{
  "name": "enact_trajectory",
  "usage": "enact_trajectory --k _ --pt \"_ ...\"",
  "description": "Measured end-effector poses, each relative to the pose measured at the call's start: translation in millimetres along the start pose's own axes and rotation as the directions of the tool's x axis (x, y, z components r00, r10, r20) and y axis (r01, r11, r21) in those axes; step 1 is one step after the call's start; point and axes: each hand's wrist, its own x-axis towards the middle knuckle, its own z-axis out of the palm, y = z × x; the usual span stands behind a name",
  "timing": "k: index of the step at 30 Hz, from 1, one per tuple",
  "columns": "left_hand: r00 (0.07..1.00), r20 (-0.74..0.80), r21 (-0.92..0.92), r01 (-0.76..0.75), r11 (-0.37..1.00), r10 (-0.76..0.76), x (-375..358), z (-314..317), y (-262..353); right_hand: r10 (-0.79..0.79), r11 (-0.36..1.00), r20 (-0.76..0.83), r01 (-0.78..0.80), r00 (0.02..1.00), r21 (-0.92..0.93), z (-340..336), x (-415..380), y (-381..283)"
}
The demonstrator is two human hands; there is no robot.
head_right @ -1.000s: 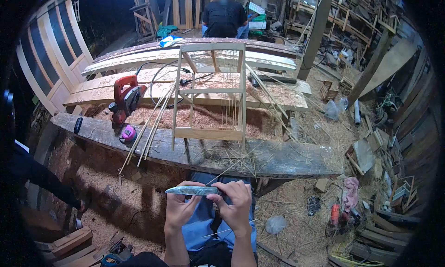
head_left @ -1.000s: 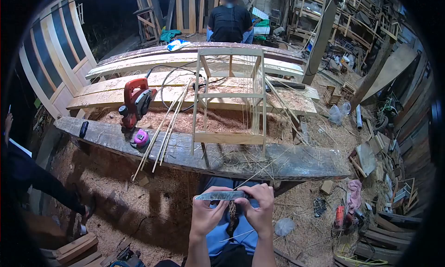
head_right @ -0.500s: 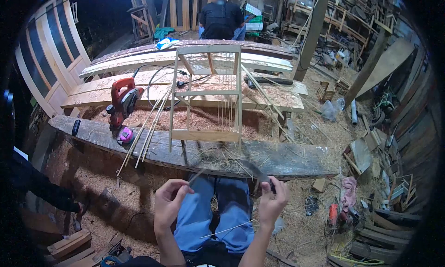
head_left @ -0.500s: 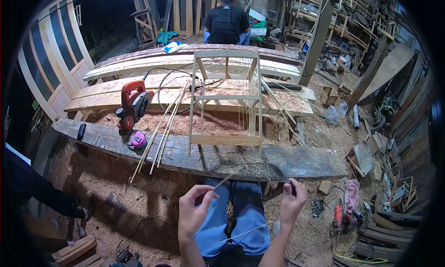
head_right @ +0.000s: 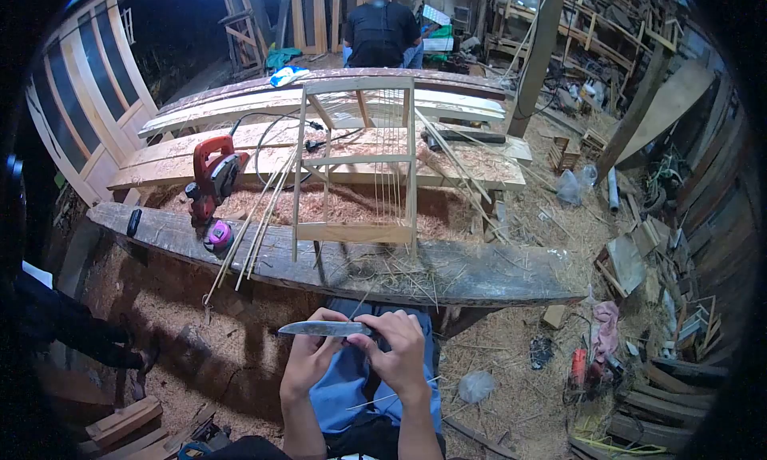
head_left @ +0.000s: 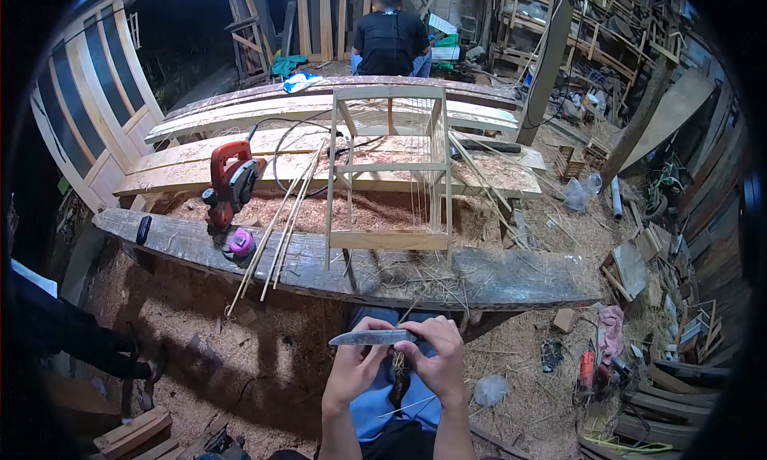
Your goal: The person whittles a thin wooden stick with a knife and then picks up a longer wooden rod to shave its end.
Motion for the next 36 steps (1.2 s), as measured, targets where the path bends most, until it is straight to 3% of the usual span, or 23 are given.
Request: enact_trajectory --k 5,8,10,17,21,23,25,26,27,30,32,36 --pt "0.995 0.039 -0.034 0.088 0.996 -0.087 0.8 3.9 -5.5 0.002 1.0 0.034 -0.001 0.999 -0.031 -10.6 -0.1 2.8" --pt "0.998 0.051 -0.018 0.044 0.999 -0.043 1.5 5.7 -2.3 -0.005 1.0 0.025 0.005 1.0 -0.007 -10.5 -0.9 5.3" --pt "0.997 0.071 0.107 0.007 0.994 -0.015 1.4 5.8 2.9 -0.014 1.0 0.031 0.015 0.999 -0.007 -11.9 -0.9 7.0" --pt "0.996 0.089 0.153 -0.045 0.987 0.032 2.0 5.8 13.4 -0.031 0.998 0.007 0.031 0.999 -0.052 -15.7 -2.6 10.4" --pt "0.996 0.072 0.113 0.049 0.992 -0.057 -0.1 3.0 17.2 -0.032 0.997 -0.028 0.03 0.999 -0.069 -16.0 -4.9 16.1" --pt "0.995 0.042 0.059 0.088 0.994 -0.09 -3.3 -2.5 17.8 0.104 0.984 -0.307 -0.142 0.946 -0.105 -18.8 -11.0 36.0" --pt "0.989 0.001 0.026 0.146 0.989 -0.146 -8.9 -14.3 22.5 0.223 0.947 -0.422 -0.299 0.879 -0.122 -37.0 -14.6 55.9" --pt "0.992 -0.022 -0.042 0.121 0.992 -0.122 -8.3 -18.6 21.6 0.222 0.947 -0.42 -0.298 0.88 -0.122 -45.3 -17.5 58.4" --pt "0.984 -0.11 0.004 0.144 0.99 -0.143 -7.0 -17.7 24.8 0.227 0.933 -0.395 -0.315 0.89 -0.174 -54.5 -20.4 58.3" --pt "0.979 -0.154 -0.02 0.13 0.991 -0.132 -0.3 -15.0 15.0 0.214 0.934 -0.324 -0.29 0.921 -0.208 -57.1 -17.4 51.8" --pt "0.987 -0.031 -0.134 0.15 0.979 -0.156 2.1 -12.0 10.5 0.18 0.957 -0.256 -0.229 0.95 -0.176 -43.1 -17.3 49.3" --pt "0.996 0.024 -0.221 0.084 0.972 -0.081 7.5 2.5 0.3 0.093 0.994 -0.087 -0.097 0.992 -0.042 -16.4 -7.6 22.9"
